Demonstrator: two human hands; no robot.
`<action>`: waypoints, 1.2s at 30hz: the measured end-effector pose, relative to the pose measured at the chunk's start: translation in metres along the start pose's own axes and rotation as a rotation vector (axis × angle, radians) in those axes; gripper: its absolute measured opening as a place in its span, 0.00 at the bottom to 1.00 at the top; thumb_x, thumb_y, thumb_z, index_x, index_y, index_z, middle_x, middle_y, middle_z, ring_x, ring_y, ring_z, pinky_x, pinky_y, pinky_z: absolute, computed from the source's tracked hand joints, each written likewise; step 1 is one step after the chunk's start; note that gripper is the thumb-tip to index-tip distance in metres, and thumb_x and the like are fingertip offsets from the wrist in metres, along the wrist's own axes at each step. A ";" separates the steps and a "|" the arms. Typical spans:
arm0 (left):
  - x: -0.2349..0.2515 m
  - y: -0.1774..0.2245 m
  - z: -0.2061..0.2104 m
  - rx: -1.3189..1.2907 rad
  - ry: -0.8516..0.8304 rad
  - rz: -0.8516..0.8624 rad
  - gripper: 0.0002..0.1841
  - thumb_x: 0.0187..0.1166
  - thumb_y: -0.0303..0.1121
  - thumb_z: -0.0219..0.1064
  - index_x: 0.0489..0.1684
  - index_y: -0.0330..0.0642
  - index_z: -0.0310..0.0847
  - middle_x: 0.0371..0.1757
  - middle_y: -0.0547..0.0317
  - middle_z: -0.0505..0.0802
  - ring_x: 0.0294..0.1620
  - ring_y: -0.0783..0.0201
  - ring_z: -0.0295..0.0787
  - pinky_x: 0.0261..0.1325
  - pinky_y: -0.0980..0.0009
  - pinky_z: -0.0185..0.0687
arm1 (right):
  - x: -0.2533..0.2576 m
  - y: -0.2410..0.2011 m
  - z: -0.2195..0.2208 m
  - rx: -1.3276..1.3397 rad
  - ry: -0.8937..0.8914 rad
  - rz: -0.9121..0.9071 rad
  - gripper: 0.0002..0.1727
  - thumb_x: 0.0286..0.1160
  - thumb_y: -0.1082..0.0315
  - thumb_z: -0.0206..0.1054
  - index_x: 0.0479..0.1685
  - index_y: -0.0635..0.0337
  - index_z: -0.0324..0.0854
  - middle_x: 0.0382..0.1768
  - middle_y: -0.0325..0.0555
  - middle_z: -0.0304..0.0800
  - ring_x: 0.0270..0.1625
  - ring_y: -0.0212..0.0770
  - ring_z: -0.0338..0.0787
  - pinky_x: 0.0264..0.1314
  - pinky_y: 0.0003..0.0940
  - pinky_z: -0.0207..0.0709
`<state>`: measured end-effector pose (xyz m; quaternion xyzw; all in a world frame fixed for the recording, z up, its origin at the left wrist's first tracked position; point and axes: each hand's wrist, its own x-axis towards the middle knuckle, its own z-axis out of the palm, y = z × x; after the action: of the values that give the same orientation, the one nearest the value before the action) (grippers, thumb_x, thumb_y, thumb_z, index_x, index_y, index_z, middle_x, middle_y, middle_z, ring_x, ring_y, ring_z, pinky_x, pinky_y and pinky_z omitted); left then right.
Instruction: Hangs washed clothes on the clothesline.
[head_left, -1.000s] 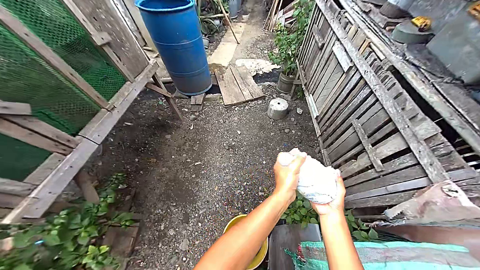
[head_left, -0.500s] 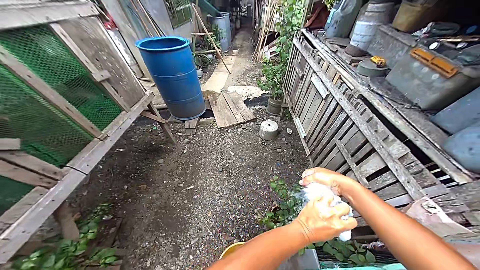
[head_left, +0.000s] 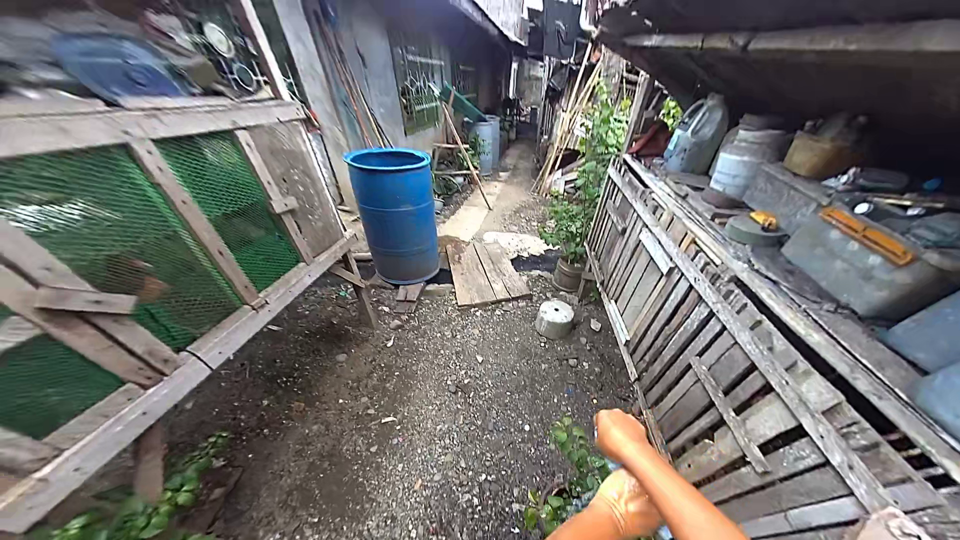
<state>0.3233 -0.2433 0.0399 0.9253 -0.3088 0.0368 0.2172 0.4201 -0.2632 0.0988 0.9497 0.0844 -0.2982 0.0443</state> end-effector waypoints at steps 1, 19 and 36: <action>-0.004 -0.003 -0.002 -0.012 -0.065 -0.030 0.16 0.86 0.31 0.60 0.65 0.33 0.84 0.66 0.39 0.90 0.70 0.42 0.86 0.72 0.44 0.77 | 0.000 -0.008 0.003 -0.007 0.007 0.002 0.19 0.76 0.65 0.65 0.63 0.64 0.85 0.69 0.62 0.85 0.74 0.63 0.83 0.70 0.66 0.76; -0.329 -0.116 -0.214 -0.816 0.572 -1.287 0.20 0.91 0.44 0.58 0.62 0.32 0.76 0.48 0.47 0.88 0.45 0.61 0.85 0.53 0.60 0.82 | -0.086 -0.194 -0.067 1.096 0.390 -0.865 0.28 0.86 0.35 0.52 0.33 0.50 0.75 0.18 0.32 0.74 0.18 0.28 0.76 0.21 0.31 0.74; -0.517 -0.146 -0.221 0.137 1.012 -0.950 0.47 0.65 0.77 0.65 0.56 0.33 0.83 0.54 0.43 0.90 0.48 0.59 0.91 0.44 0.64 0.89 | -0.185 -0.477 0.010 1.735 -0.533 -0.979 0.17 0.85 0.68 0.60 0.67 0.39 0.69 0.46 0.40 0.86 0.40 0.35 0.92 0.41 0.34 0.92</action>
<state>0.0067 0.2413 0.0795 0.8409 0.2717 0.3836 0.2681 0.1758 0.1791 0.1812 0.4195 0.2050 -0.4429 -0.7654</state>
